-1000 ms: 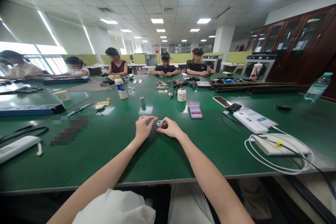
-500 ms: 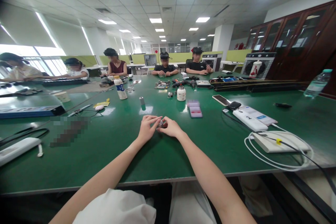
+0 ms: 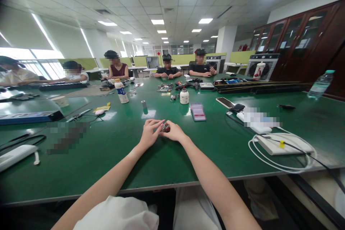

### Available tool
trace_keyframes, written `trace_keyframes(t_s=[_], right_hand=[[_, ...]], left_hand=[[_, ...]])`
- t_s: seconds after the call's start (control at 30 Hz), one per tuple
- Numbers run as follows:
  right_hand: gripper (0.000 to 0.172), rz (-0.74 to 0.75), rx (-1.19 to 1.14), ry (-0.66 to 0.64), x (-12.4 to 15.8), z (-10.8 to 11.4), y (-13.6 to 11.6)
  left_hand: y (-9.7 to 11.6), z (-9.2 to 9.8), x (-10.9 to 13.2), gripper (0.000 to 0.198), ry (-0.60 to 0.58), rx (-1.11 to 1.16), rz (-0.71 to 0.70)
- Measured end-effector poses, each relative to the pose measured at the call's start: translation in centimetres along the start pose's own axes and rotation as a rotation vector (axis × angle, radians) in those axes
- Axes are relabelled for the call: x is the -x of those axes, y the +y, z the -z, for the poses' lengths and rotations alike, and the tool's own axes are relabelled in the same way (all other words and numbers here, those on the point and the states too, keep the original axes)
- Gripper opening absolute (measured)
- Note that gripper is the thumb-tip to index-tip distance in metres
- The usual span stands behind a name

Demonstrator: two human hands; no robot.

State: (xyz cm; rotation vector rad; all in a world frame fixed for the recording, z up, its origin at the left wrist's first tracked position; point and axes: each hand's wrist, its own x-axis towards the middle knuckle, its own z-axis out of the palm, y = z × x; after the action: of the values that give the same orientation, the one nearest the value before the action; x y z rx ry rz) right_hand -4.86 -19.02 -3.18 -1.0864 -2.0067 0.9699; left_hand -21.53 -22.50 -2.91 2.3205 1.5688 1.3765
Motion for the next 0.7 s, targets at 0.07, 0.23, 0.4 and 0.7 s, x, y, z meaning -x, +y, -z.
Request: trace_keyframes(t_s=[0.07, 0.23, 0.4, 0.7], right_hand=[[0.041, -0.008, 0.008, -0.002, 0.02, 0.03, -0.06], [0.041, -0.011, 0.009, -0.006, 0.05, 0.13, -0.18], [0.039, -0.005, 0.009, -0.009, 0.00, 0.09, -0.13], [0.038, -0.015, -0.004, -0.013, 0.06, 0.11, -0.37]], left_hand=[[-0.03, -0.01, 0.00, 0.029, -0.001, 0.000, 0.006], [0.10, 0.11, -0.04, 0.027, 0.004, 0.019, 0.013], [0.42, 0.06, 0.01, 0.024, 0.018, 0.055, 0.033], [0.79, 0.30, -0.01, 0.027, 0.070, 0.198, 0.099]])
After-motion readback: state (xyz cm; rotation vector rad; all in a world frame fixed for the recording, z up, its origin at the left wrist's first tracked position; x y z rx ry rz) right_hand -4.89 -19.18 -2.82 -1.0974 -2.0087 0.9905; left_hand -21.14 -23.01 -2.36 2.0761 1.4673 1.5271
